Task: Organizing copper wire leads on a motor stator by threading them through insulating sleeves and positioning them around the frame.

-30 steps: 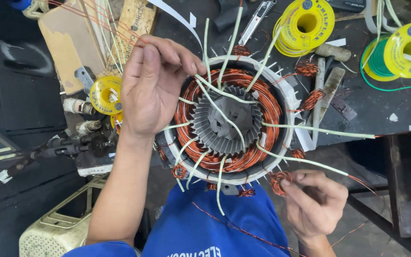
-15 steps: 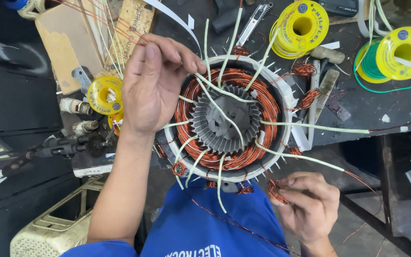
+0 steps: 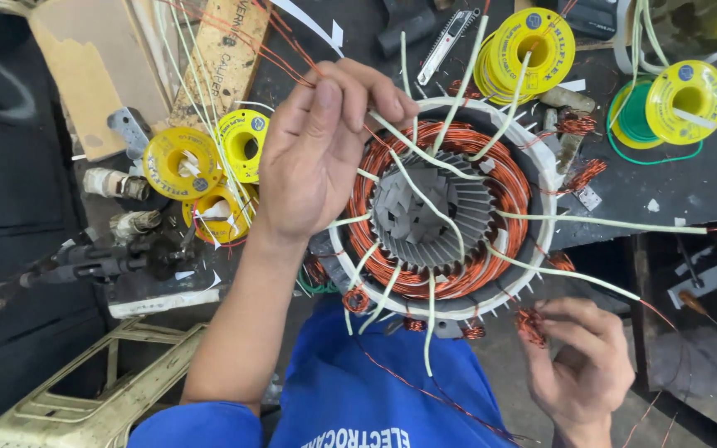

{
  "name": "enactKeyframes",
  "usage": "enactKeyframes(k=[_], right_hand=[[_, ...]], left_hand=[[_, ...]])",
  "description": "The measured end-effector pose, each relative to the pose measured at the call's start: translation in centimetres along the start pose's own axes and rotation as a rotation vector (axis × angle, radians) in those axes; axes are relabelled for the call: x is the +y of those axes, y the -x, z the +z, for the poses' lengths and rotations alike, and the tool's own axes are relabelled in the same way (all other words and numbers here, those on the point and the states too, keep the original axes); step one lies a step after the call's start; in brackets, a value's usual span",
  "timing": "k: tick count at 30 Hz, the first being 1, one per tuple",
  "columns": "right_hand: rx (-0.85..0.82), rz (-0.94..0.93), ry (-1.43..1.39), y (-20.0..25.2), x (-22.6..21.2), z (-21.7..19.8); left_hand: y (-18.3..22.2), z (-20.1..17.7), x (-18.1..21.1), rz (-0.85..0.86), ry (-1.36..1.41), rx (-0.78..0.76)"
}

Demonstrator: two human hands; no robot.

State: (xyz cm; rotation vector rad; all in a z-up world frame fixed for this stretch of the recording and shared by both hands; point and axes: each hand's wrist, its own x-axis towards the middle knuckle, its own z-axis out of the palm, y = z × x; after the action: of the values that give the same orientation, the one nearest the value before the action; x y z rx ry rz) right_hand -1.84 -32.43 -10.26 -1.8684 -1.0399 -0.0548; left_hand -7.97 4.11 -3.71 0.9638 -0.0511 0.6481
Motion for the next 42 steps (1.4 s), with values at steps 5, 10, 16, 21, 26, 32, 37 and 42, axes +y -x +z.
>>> enactKeyframes(k=[5,10,16,21,26,32,37,42], right_hand=[[0.053,-0.018,0.251,-1.2,-2.4,-0.1],[0.158,0.24,0.033,-1.7,-3.9,1.4],[-0.017,0.158,0.171,-2.7,-4.9,-0.3],[-0.134,0.275,0.031,-3.2,-5.9,-1.1],[-0.29,0.589,-0.246,-4.2,-7.8,-2.1],[-0.16,0.699,-0.819,-4.0,-7.9,-1.2],[-0.136,0.575,-0.564,-2.0,-6.5,-1.3],[-0.165,0.377,-0.359,-1.6,-5.8,0.4]], left_hand=[[0.2,-0.4,0.2,-0.003,0.056,-0.022],[0.7,-1.0,0.3,-0.022,0.12,-0.039],[1.1,-1.1,0.5,-0.033,0.128,-0.02],[0.9,-1.0,0.6,-0.048,0.119,-0.027],[0.4,-1.0,0.5,-0.022,0.066,-0.022],[-0.6,-1.1,0.5,-0.046,0.035,-0.03],[-0.9,-1.4,0.2,-0.064,0.051,-0.052],[-1.0,-1.5,0.2,-0.07,-0.003,-0.069]])
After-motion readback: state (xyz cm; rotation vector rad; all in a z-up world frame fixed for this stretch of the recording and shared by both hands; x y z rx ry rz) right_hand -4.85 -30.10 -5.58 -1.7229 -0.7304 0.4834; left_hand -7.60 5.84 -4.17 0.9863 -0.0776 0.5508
